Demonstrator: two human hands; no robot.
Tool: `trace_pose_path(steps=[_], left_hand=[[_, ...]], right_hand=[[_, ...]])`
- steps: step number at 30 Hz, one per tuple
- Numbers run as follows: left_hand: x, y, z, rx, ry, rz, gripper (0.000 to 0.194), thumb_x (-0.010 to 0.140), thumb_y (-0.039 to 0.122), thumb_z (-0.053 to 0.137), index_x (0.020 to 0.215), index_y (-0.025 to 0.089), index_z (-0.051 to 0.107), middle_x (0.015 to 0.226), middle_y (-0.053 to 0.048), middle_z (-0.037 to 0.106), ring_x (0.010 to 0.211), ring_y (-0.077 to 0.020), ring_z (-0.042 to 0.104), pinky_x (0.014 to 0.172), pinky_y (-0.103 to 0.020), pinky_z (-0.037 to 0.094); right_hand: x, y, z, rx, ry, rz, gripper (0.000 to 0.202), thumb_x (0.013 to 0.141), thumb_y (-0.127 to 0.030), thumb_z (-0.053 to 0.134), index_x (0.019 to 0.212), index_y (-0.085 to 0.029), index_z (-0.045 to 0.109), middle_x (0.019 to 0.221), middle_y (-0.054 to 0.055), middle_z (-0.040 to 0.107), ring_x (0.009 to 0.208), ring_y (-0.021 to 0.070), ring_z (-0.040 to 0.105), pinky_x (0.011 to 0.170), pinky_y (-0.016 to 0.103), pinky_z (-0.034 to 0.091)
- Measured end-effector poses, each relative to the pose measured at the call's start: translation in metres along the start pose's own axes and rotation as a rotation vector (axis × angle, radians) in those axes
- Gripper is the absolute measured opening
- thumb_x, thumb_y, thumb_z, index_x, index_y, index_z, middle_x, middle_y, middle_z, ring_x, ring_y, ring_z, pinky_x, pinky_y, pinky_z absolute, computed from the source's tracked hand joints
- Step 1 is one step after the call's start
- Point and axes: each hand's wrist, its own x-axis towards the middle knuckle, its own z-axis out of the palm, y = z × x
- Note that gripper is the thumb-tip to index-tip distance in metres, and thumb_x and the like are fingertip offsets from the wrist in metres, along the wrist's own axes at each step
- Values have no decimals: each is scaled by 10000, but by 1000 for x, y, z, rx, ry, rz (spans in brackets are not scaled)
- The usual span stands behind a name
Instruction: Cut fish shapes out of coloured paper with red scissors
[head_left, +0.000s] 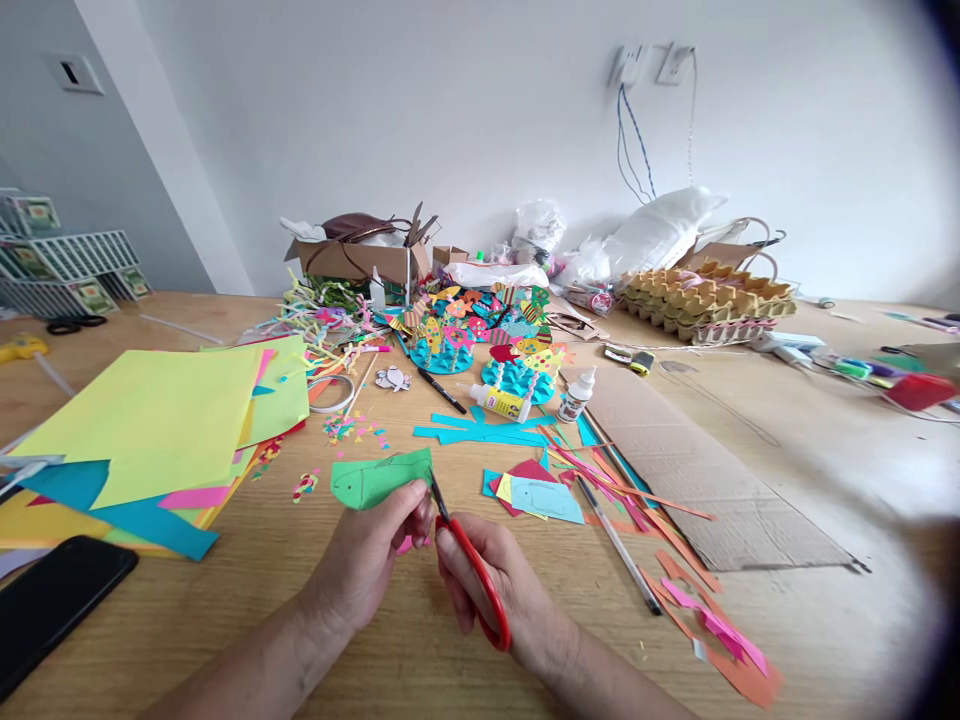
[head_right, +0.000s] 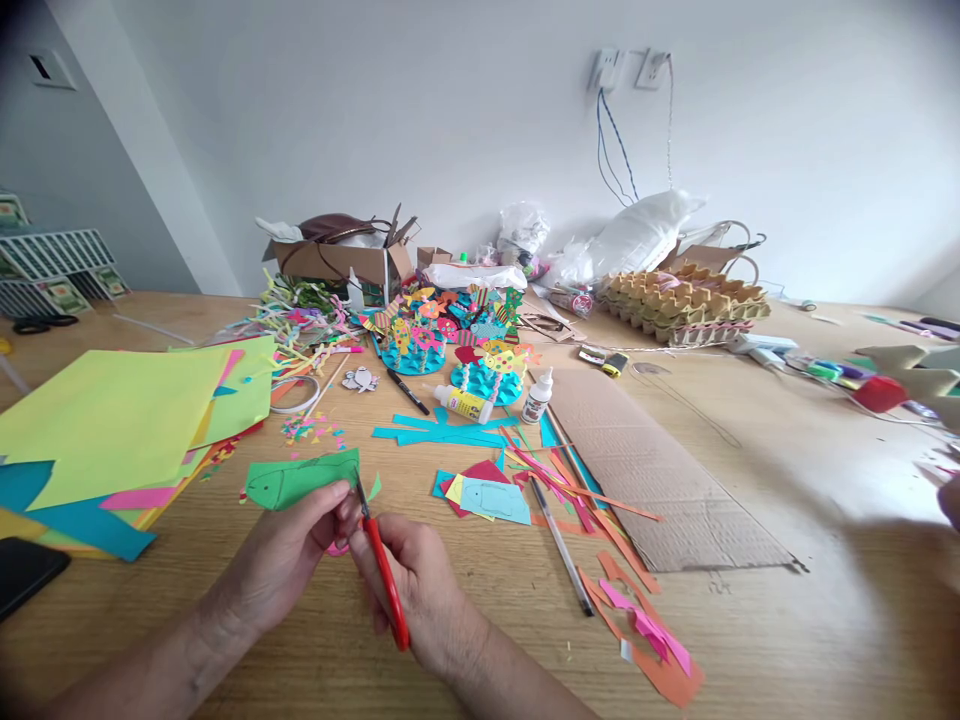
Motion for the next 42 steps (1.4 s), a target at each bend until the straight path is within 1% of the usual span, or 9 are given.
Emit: trace_pose_path(steps=[8, 13, 18, 23, 30, 33, 37, 42], left_hand=[[1, -1, -4, 27, -9, 3, 259, 771, 299, 534, 554, 175, 466, 520, 44, 455, 519, -104, 385, 504, -244, 303], [0, -3, -5, 50, -1, 11, 266, 776, 305, 531, 552, 174, 473, 510, 41, 460, 511, -104, 379, 506, -246, 301], [-1, -4, -5, 52, 9, 29, 283, 782, 300, 527, 533, 174, 480, 512, 40, 458, 516, -105, 386, 511, -244, 306], [-2, -6, -3, 46, 23, 43, 275, 783, 287, 529, 533, 179, 488, 521, 40, 474, 529, -108, 405, 514, -239, 315], [-4, -8, -6, 70, 15, 46, 279, 791, 284, 522, 534, 178, 496, 525, 38, 484, 533, -108, 413, 525, -237, 326], [-3, -7, -6, 75, 19, 44, 274, 782, 287, 524, 533, 178, 491, 521, 37, 479, 528, -111, 415, 523, -242, 327], [-3, -3, -5, 95, 21, 28, 269, 770, 301, 521, 534, 179, 480, 526, 34, 476, 528, -114, 411, 522, -246, 327], [-1, 2, -7, 111, 9, 7, 272, 748, 316, 534, 523, 180, 465, 515, 33, 458, 517, -116, 398, 518, -252, 325]], right_hand=[[1, 3, 0, -22, -7, -18, 549, 738, -711, 429, 623, -174, 427, 425, -69, 376, 309, 50, 349, 297, 151, 268], [0, 0, 0, -53, -9, -17, 554, 738, -715, 423, 607, -177, 409, 409, -63, 386, 322, 57, 362, 317, 154, 267], [-2, -3, 0, -69, -21, -49, 516, 779, -661, 434, 622, -170, 424, 454, -46, 425, 371, 65, 394, 365, 162, 297], [-2, -4, -1, -95, -24, -48, 486, 799, -629, 441, 664, -162, 459, 476, -47, 422, 390, 71, 394, 371, 165, 293], [-2, -5, -2, -195, -6, -77, 490, 806, -626, 429, 618, -173, 432, 481, -45, 405, 411, 77, 381, 375, 172, 283], [-2, -4, -3, -226, 6, -95, 494, 807, -624, 426, 599, -177, 411, 486, -45, 388, 428, 78, 363, 383, 177, 265], [-2, -3, -3, -238, -1, -75, 476, 822, -601, 425, 601, -181, 397, 487, -48, 383, 433, 77, 350, 390, 180, 256], [-1, -6, -5, -294, -13, -82, 443, 847, -554, 423, 620, -174, 431, 488, -47, 373, 459, 82, 330, 415, 187, 241]])
